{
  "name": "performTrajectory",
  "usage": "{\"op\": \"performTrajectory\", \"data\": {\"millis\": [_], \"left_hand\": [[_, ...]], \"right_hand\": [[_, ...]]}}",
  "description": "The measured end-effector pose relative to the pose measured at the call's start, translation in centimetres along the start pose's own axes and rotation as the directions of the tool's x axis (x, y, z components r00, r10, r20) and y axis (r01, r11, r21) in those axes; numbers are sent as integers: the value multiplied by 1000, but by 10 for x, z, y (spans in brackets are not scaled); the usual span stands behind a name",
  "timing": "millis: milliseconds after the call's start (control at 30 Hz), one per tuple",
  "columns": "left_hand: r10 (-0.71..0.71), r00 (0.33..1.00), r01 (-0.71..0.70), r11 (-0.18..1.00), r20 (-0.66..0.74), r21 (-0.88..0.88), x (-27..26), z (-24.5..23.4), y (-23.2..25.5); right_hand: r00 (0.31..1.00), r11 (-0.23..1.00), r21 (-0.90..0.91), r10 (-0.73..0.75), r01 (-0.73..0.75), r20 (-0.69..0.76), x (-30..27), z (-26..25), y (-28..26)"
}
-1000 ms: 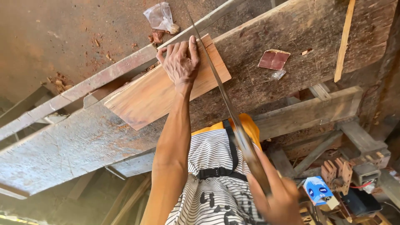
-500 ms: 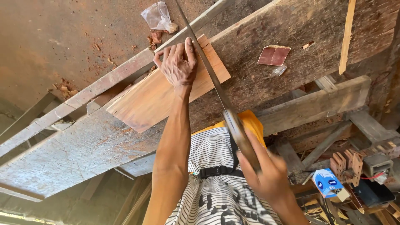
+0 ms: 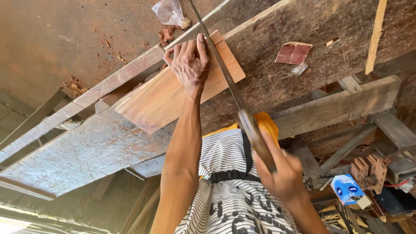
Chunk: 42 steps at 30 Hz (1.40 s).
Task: The recorder uses a hand saw to cut pieces of wood on a workbench.
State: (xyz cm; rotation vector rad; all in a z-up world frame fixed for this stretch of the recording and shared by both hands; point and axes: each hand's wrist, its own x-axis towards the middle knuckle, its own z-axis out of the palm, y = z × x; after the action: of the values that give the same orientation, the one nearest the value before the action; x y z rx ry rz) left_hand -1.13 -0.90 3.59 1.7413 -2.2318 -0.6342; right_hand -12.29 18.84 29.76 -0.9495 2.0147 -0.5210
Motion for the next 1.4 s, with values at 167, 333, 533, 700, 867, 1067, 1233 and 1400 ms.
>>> {"op": "performTrajectory", "data": {"millis": [167, 333, 533, 700, 867, 1067, 1233, 1400], "left_hand": [[-11, 1000, 11, 1000, 21, -13, 1, -1, 0], [-35, 998, 34, 999, 44, 6, -1, 1, -1], [-9, 1000, 9, 1000, 13, -9, -2, -2, 1], [-7, 999, 7, 1000, 32, -3, 0, -1, 0], [-8, 1000, 8, 1000, 18, 4, 1, -1, 0], [12, 1000, -12, 1000, 4, 0, 1, 0, 1], [3, 1000, -3, 1000, 19, -5, 3, 0, 1], [-7, 1000, 7, 1000, 22, -23, -1, -2, 1]], "right_hand": [[999, 999, 1, -42, 42, -2, 1, -4, -8], [999, 998, -58, -38, 38, -2, -59, -32, -5], [999, 1000, 20, -22, 21, 28, -7, -5, 5], [998, 997, -47, -58, 58, -3, -55, -30, 0], [999, 999, -33, 26, -25, 27, -36, -16, 13], [1000, 1000, -12, 14, -14, 28, -42, -25, 2], [999, 1000, 4, -30, 30, -17, -43, -16, 16], [995, 995, 18, -97, 97, 3, -34, -19, 10]]}}
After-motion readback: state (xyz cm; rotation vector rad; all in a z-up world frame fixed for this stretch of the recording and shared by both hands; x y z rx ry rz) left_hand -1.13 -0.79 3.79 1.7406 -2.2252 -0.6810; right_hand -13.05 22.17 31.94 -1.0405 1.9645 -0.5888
